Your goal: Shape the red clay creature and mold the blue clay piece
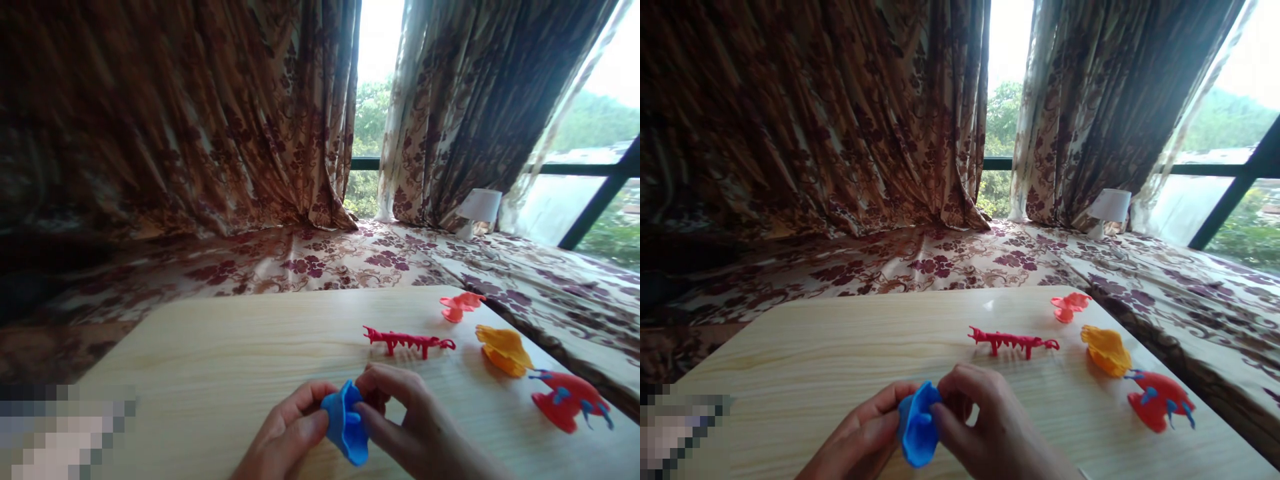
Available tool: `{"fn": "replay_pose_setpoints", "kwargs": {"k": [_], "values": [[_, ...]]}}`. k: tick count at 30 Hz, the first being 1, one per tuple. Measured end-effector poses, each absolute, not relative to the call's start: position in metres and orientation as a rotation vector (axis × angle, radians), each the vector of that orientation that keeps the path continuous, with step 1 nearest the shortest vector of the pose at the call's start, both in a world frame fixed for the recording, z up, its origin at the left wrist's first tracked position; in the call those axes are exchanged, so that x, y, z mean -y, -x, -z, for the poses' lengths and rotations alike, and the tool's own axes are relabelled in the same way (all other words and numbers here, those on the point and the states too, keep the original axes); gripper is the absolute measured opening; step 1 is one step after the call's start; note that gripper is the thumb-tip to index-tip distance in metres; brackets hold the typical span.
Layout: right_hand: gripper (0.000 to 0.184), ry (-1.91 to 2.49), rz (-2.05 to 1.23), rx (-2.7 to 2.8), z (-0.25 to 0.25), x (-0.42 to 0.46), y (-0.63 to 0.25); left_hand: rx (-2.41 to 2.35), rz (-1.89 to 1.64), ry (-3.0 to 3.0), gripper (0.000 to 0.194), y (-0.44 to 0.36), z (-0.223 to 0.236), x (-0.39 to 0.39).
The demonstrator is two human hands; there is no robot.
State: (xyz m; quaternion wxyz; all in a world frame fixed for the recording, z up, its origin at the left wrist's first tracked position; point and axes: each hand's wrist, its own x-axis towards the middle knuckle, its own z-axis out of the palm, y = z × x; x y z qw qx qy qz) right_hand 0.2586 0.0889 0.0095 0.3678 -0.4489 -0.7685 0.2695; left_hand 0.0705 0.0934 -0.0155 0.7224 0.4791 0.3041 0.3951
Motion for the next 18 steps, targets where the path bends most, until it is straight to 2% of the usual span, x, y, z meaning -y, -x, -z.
{"fn": "replay_pose_setpoints", "kwargs": {"k": [4,7,12,17,18], "values": [[0.009,1.108,-0.625,1.931,-0.015,-0.087,-0.259,-0.705,-0.966,-1.143,0.044,-0.070,0.021,-0.093],[0.012,0.950,-0.603,1.905,-0.015,-0.086,-0.258,-0.885,-1.061,-1.298,0.048,-0.066,0.033,-0.090],[0.008,0.886,-0.611,1.993,-0.008,-0.086,-0.253,-1.193,-1.088,-1.516,0.039,-0.062,0.041,-0.082],[0.011,1.076,-0.537,1.938,0.004,-0.090,-0.250,-1.156,-1.191,-1.676,0.025,-0.069,0.020,-0.082],[0.012,1.093,-0.539,1.925,0.006,-0.091,-0.250,-1.137,-1.218,-1.725,0.027,-0.070,0.018,-0.082]]}}
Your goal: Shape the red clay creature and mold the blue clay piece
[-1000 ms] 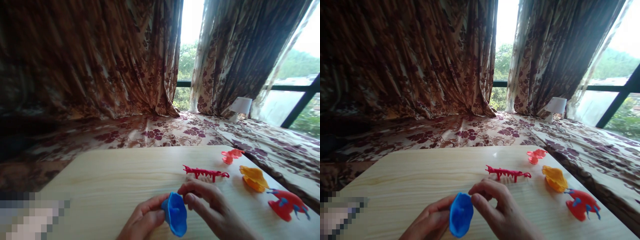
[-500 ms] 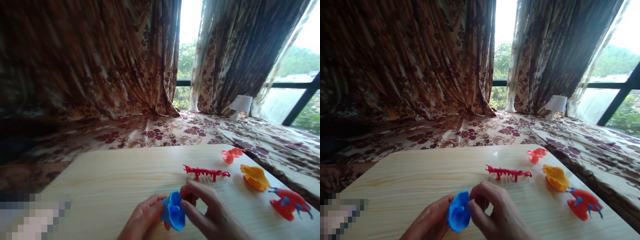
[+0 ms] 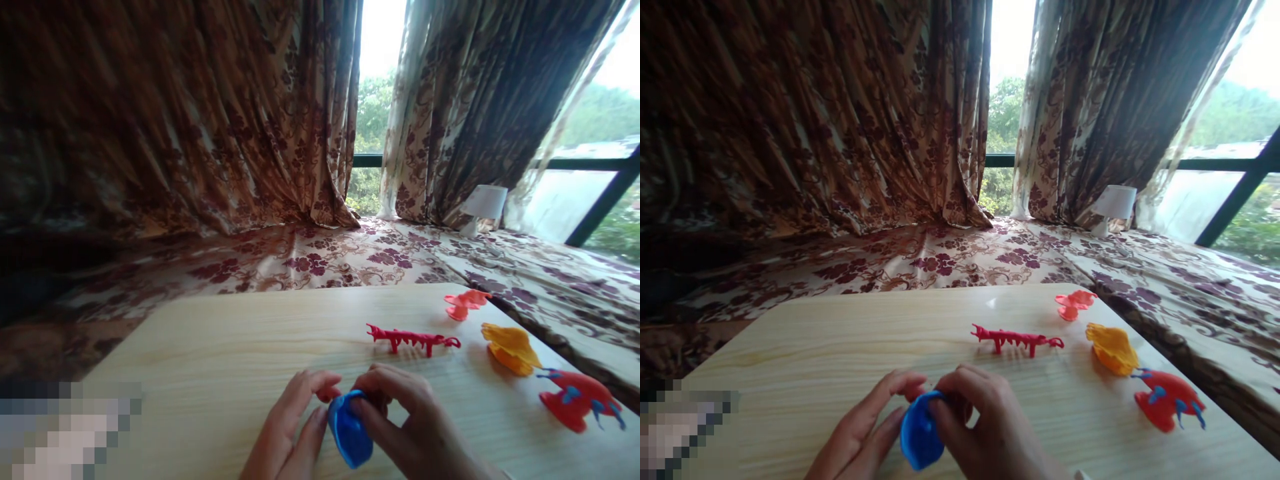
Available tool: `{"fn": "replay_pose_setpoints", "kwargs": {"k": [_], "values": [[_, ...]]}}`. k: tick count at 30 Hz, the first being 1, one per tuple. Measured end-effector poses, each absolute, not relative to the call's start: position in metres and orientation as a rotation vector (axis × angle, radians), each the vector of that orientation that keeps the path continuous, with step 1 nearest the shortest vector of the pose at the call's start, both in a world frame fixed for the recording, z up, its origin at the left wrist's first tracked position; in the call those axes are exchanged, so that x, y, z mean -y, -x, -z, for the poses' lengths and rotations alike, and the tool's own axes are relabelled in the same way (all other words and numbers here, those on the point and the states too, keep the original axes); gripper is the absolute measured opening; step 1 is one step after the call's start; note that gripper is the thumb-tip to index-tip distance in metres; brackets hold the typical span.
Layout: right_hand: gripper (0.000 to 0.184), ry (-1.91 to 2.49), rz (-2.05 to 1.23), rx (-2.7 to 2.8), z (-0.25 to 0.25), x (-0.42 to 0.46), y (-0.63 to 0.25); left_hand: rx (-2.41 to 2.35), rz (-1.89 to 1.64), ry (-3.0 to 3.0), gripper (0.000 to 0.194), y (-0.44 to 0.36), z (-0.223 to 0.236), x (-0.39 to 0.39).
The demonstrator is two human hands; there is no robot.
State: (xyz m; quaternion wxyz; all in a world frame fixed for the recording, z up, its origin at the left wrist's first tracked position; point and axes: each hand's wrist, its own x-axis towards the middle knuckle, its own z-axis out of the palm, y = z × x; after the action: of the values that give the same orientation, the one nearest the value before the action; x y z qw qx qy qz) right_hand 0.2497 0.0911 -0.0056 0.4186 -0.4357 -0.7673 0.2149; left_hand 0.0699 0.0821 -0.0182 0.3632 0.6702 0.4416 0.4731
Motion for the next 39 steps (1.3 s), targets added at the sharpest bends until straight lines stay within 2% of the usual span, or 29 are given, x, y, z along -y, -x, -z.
{"fn": "replay_pose_setpoints", "kwargs": {"k": [4,9,15,19,28,35,39], "values": [[0.013,1.130,-0.605,1.867,0.008,-0.092,-0.247,-1.138,-1.243,-1.855,0.058,-0.073,0.025,-0.083],[0.008,1.140,-0.719,1.868,0.010,-0.092,-0.248,-1.170,-1.159,-1.983,0.043,-0.072,0.030,-0.088],[0.006,1.090,-0.683,1.944,0.009,-0.095,-0.253,-0.986,-1.098,-2.142,0.053,-0.070,0.021,-0.092],[0.005,1.138,-0.701,1.936,0.013,-0.096,-0.254,-0.962,-1.055,-2.124,0.053,-0.072,0.022,-0.091],[0.006,1.162,-0.617,2.003,0.014,-0.095,-0.254,-0.963,-0.902,-2.029,0.030,-0.073,0.013,-0.088],[0.006,1.164,-0.553,2.076,0.012,-0.095,-0.256,-0.988,-0.815,-1.959,0.043,-0.079,0.014,-0.087],[0.007,1.147,-0.490,2.088,0.017,-0.095,-0.254,-1.013,-0.831,-1.966,0.036,-0.079,0.017,-0.089]]}}
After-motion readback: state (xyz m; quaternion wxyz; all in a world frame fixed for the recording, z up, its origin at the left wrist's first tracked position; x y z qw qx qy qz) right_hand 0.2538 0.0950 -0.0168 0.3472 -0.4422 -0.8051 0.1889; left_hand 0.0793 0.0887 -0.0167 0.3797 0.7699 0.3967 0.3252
